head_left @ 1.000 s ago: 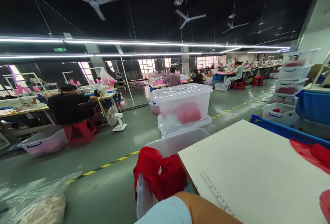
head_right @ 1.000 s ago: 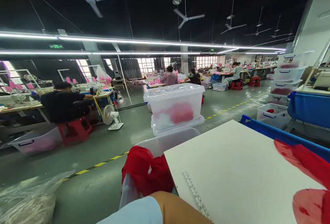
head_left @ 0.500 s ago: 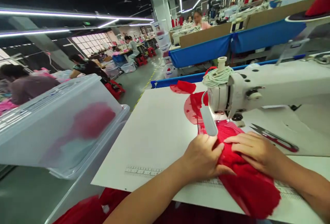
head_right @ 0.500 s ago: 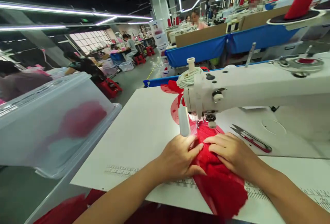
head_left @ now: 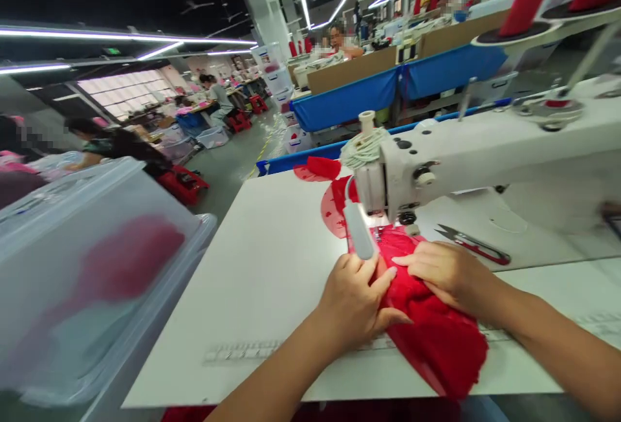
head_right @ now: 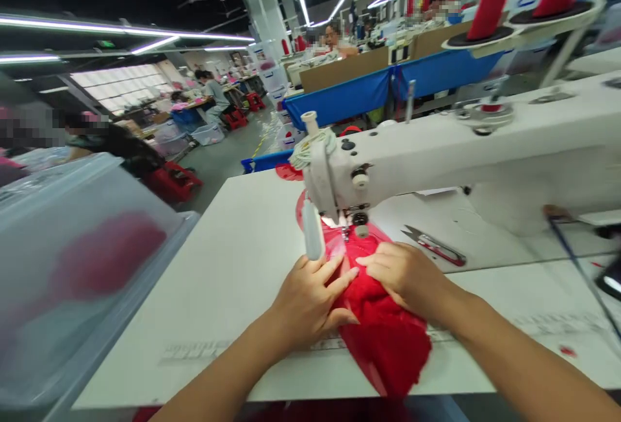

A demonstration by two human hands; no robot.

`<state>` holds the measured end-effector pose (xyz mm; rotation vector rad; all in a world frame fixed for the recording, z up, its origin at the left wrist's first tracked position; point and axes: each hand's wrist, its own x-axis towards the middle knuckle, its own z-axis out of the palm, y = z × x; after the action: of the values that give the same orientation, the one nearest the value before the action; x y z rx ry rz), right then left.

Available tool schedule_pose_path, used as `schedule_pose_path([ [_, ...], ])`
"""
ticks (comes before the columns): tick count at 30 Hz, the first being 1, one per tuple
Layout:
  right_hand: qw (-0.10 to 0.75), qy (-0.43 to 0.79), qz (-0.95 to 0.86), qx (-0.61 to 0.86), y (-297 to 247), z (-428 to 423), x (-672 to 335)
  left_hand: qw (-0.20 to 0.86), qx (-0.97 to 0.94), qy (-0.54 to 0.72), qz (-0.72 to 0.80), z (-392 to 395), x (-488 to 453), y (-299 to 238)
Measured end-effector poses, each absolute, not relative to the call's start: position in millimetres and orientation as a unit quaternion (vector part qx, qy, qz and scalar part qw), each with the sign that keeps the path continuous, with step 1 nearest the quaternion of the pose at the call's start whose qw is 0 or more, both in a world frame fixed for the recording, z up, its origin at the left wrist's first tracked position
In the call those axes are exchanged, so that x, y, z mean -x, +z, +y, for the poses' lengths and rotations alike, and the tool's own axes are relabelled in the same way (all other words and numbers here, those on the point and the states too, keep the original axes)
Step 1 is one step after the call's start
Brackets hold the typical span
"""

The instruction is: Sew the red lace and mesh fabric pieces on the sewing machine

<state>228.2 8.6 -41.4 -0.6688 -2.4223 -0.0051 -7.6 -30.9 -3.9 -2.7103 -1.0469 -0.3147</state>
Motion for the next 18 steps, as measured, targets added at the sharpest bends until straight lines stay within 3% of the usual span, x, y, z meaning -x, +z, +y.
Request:
schedule_pose_path([
  [8, 0.141, -0.017, -0.939, 0.312, -14.2, 19.4, -226.4, 0.177, 0.928, -0.195, -0.264, -5.5, 17.9, -22.2],
  [13, 0.14, -0.003, -0.933, 0.33, -14.2, 17.4, -222.8, 0.149, 0.932, -0.239, -0.228, -1.1, 16.3, -19.6],
  [18, 0.161, 0.002, -0.913, 0.375, -18.7, 19.2, -217.6, 0.01, 0.927, -0.256, -0.275, 1.4, 10.0, -20.6],
])
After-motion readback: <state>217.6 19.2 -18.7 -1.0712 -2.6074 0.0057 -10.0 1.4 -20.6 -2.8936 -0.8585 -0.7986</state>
